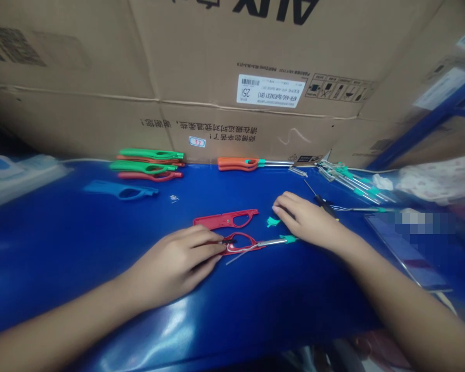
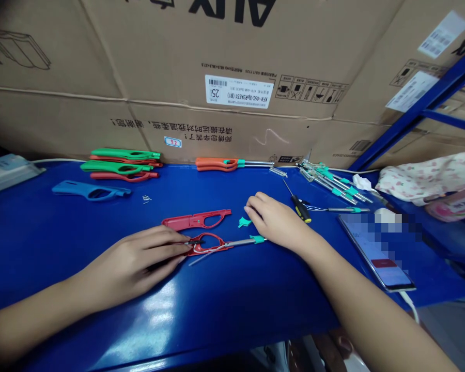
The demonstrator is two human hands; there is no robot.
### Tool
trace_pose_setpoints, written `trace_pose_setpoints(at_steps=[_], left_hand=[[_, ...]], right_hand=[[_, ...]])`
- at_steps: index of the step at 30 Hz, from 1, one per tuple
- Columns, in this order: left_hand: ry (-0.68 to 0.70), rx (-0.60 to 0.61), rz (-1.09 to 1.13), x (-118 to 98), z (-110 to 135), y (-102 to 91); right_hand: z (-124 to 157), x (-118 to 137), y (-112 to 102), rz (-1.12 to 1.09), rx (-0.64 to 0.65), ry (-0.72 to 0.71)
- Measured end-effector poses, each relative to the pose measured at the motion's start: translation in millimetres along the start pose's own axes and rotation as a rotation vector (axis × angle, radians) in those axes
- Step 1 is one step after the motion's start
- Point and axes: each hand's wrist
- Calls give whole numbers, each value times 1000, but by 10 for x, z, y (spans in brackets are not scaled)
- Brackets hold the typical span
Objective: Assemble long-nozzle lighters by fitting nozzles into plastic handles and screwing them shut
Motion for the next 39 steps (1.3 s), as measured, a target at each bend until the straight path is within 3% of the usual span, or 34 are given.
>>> trace_pose_setpoints(at_steps=[6, 9, 16, 19, 24, 27, 33, 39], left_hand=[[-25, -27, 61, -2, -4, 18], [-57, -9, 110, -16, -10, 16], [-120, 28, 167, -76, -19, 26], [-152, 42, 178, -93, -22, 26], [-168, 53, 193, -108, -17, 20], [-172, 61, 195, -110, -16, 24], [-190, 62, 180, -119, -17, 33], [-197, 74, 201, -136, -12, 35]], right_hand=[[35, -57, -167, -134, 111, -157], [19, -30, -93, -106, 134, -179], [78, 222, 90, -244, 49, -270], [111, 267, 92, -179, 53, -252], [119, 193, 21, 108, 55, -158], [117, 165, 1, 140, 64, -128], [75, 172, 104, -10, 9, -115], [80, 290, 162, -265, 11, -260]])
Point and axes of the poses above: each hand's wrist, its own z-axis away from the middle knuckle, its own y-axis out of the palm, x = y × z, and after that the axes turned 11 degrees about -z, right-handed
